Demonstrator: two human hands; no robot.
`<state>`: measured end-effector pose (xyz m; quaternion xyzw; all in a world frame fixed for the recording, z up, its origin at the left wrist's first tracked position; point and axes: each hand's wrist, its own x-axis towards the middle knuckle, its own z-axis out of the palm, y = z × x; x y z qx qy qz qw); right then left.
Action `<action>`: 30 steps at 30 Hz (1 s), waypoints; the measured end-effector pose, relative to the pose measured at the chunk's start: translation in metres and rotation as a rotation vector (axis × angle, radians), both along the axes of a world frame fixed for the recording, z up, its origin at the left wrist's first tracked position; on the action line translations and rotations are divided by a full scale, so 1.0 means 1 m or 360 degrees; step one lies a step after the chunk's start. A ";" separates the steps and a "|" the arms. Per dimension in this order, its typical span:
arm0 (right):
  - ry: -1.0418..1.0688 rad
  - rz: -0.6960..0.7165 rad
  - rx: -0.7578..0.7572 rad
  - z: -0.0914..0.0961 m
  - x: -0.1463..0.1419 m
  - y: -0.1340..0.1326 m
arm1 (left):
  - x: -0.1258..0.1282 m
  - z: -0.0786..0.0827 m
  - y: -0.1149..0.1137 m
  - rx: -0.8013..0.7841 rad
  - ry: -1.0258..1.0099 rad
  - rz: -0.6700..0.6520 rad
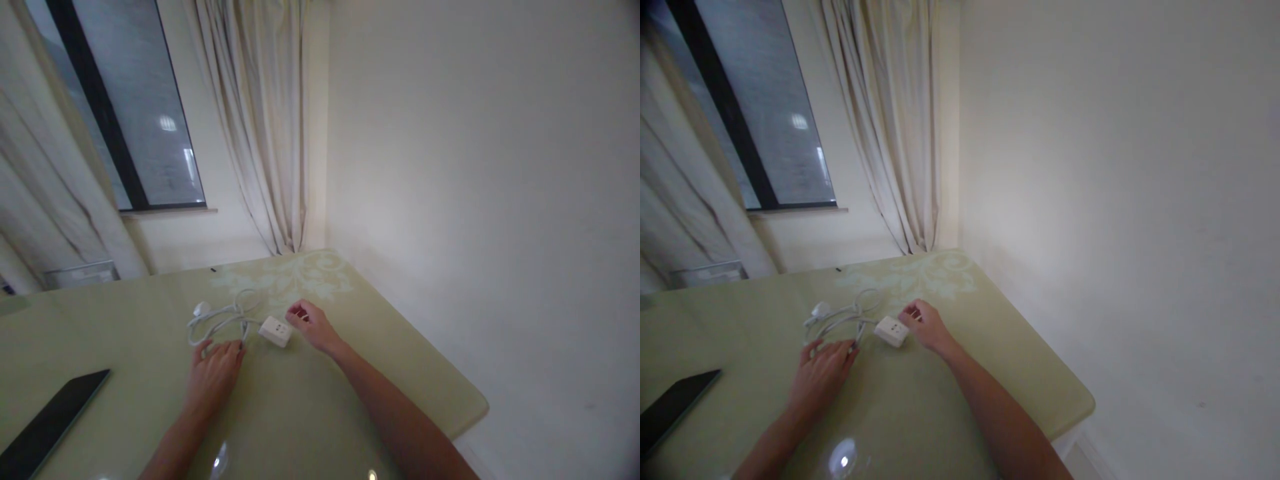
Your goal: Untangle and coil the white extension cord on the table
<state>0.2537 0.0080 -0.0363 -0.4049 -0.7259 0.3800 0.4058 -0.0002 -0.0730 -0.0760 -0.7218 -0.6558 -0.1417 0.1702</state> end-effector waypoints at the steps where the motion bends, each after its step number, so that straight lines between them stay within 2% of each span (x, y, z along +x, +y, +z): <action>1: -0.0098 0.0061 0.0015 0.001 0.006 0.000 | 0.015 0.001 -0.004 -0.0024 0.0009 -0.0113; 5: -0.0564 0.0291 0.0165 -0.006 0.036 -0.007 | 0.075 -0.002 -0.019 0.0000 0.0129 -0.0387; 8: -0.0773 0.0307 0.0147 -0.013 0.062 -0.013 | 0.100 -0.009 -0.025 0.0065 0.0194 -0.0489; 11: -0.0861 0.0300 -0.0033 -0.015 0.081 -0.016 | 0.101 -0.009 -0.027 0.0210 0.0121 -0.0633; 14: -0.0869 0.0336 -0.0160 -0.010 0.088 -0.016 | 0.084 0.000 -0.023 0.0443 -0.0178 -0.0653; 17: -0.0725 0.0339 -0.0109 -0.002 0.093 -0.015 | 0.062 0.006 -0.012 0.0494 -0.0561 -0.0460; 19: -0.0629 0.0337 0.0004 0.004 0.098 -0.014 | 0.052 0.003 -0.003 0.0333 -0.0673 -0.0427; 21: -0.0574 0.0325 0.0095 0.009 0.106 -0.013 | 0.047 -0.003 0.003 0.0125 -0.0689 -0.0482; 24: -0.0459 0.0228 0.0119 0.014 0.116 -0.009 | 0.049 -0.007 0.004 -0.0064 -0.0790 -0.0497; 27: -0.0015 0.0125 0.0001 0.014 0.113 -0.007 | 0.057 -0.003 -0.002 -0.0146 -0.0941 -0.0417; 30: 0.0473 0.0043 -0.0036 0.012 0.095 -0.012 | 0.068 0.001 -0.006 -0.0198 -0.0906 -0.0438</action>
